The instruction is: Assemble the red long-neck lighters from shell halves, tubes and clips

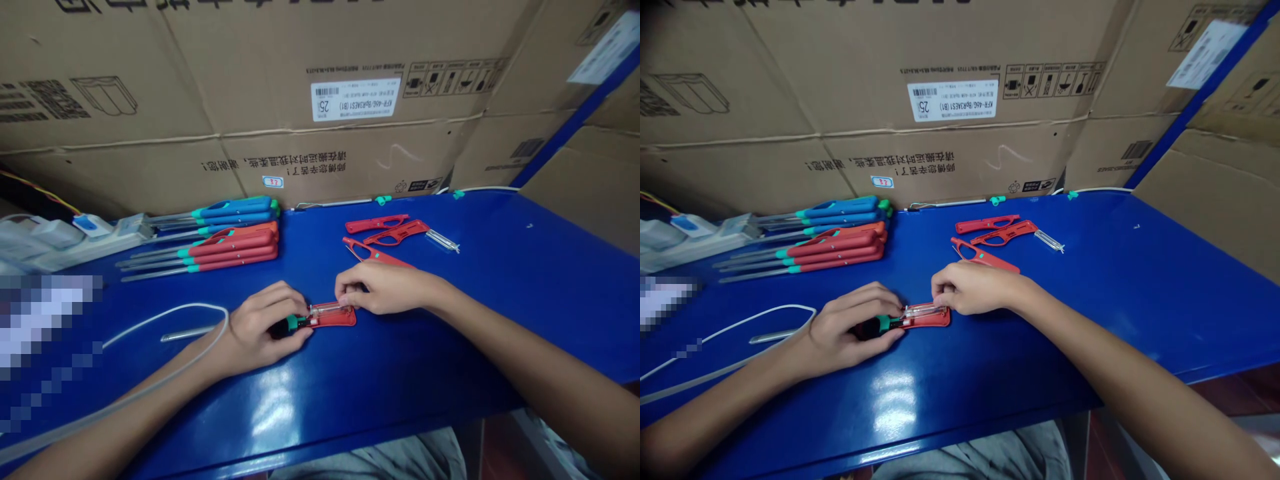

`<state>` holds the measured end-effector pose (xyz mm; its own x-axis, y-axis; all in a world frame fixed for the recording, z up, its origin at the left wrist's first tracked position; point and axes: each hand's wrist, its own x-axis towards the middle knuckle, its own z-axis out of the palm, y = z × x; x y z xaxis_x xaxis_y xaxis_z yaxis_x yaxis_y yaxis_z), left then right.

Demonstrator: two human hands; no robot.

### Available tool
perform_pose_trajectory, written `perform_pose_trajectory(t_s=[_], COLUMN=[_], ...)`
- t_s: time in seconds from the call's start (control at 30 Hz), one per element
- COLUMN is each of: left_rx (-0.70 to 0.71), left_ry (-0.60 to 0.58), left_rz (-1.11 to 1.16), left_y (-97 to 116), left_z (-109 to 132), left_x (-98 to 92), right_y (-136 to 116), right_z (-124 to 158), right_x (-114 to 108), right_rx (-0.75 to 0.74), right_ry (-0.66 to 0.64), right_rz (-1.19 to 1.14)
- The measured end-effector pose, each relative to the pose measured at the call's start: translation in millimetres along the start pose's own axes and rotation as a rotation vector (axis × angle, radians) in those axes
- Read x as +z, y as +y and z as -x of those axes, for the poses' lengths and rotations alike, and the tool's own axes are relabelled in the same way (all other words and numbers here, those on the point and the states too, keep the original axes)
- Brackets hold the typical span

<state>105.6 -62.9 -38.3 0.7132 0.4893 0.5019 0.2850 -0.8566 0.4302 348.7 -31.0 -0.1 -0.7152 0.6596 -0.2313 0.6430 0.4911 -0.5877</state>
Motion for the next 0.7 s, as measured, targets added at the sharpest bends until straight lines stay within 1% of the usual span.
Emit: perform_pose_trajectory(t_s=[0.17, 0.47, 0.7], left_rx=[-0.044, 0.007, -0.018], left_ry=[-0.01, 0.006, -0.009], left_rz=[0.0, 0.013, 0.009], left_y=[0.4, -0.2, -0.5], left_z=[1.3, 0.0, 1.5], left_x=[0.3, 1.5, 0.7], right_y=[0.3, -0.6, 1.6], right_z=[0.6, -0.6, 0.1], right_x=[-0.5, -0.7, 0.1], right_rx=[0.013, 0.017, 0.003], right_ry=[-0.008, -0.011, -0.007], right_rz=[0.005, 0.008, -0.008])
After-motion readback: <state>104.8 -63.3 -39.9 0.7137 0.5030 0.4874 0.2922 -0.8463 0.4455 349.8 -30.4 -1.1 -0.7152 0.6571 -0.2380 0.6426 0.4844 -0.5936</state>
